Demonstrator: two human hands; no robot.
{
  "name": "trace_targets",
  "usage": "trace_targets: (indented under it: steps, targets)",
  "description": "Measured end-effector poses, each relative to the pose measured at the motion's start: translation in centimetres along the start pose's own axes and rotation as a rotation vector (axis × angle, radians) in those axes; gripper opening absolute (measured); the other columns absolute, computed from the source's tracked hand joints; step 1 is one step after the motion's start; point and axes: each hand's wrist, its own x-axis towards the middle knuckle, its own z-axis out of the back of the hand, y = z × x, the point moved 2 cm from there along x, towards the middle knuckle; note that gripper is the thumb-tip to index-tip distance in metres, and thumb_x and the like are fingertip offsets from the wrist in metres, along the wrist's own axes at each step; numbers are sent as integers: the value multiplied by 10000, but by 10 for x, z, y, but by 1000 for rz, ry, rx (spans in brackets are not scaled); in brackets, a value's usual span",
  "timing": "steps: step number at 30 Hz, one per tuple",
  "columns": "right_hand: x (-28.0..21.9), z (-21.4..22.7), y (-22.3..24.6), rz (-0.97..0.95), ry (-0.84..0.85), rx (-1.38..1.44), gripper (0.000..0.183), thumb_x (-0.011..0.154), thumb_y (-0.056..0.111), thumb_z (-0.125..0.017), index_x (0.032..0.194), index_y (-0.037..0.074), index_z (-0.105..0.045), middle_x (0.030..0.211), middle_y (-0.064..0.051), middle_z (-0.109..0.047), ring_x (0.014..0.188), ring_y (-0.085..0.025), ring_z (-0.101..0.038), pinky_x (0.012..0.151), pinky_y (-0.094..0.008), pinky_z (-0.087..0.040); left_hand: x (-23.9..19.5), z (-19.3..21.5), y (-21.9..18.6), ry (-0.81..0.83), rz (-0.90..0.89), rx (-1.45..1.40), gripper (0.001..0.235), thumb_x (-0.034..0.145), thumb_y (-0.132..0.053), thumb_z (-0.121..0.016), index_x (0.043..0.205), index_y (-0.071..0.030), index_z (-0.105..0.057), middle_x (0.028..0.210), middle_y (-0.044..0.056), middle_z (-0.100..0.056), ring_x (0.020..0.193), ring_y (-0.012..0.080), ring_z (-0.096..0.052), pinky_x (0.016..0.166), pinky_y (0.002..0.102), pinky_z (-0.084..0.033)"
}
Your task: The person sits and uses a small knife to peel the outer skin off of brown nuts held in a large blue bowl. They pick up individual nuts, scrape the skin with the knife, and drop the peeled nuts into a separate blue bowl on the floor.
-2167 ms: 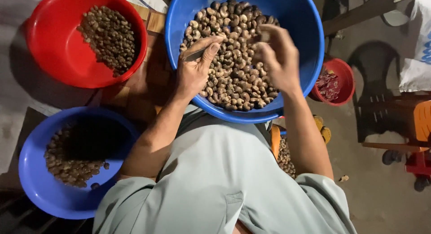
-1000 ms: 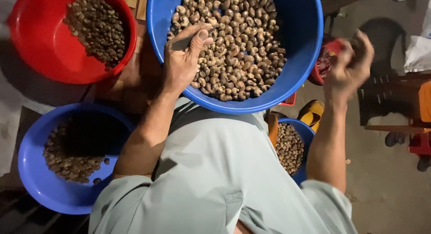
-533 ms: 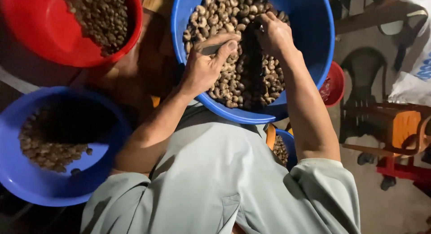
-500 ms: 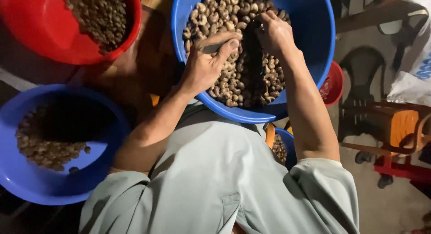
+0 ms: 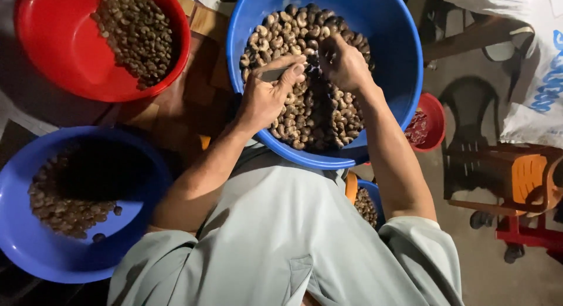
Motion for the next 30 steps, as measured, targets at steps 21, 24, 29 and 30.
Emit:
trace_targets:
  steps: [21, 24, 29, 30]
  targets:
    - [-31, 30, 99, -90, 142, 942, 516, 1067, 92, -554, 1540, -16, -378, 1256, -183, -651, 907, -209, -720, 743, -261, -613, 2, 0, -1, 60, -89, -95, 236, 1070, -147, -600, 1216, 23, -674, 1324, 145, -651, 1063, 225, -704, 935, 306, -655]
    - [-31, 32, 101, -65, 125, 915, 514, 1056, 100, -580, 1501, -71, -387, 1109, -165, -664, 881, -242, -748, 731, -259, -621, 4, 1, -3, 89, -117, 18, 257, 1063, -211, -598, 1188, -14, -706, 1321, 156, -657, 1211, 264, -664, 1048, 355, -586]
    - [-32, 33, 103, -48, 114, 884, 480, 1035, 119, -624, 1449, -52, -451, 995, -115, -693, 844, -203, -749, 677, -223, -573, 4, 1, -7, 96, -141, 7, 221, 1066, -181, -602, 1203, -36, -697, 1298, 111, -680, 1241, 246, -657, 1085, 360, -573]
    - [-32, 34, 104, -65, 115, 889, 456, 1031, 109, -629, 1431, -41, -467, 1049, -123, -706, 848, -201, -745, 688, -229, -580, 4, 1, -8, 93, -149, -22, 219, 1072, -183, -597, 1215, -43, -686, 1289, 95, -686, 1246, 240, -654, 1104, 361, -563]
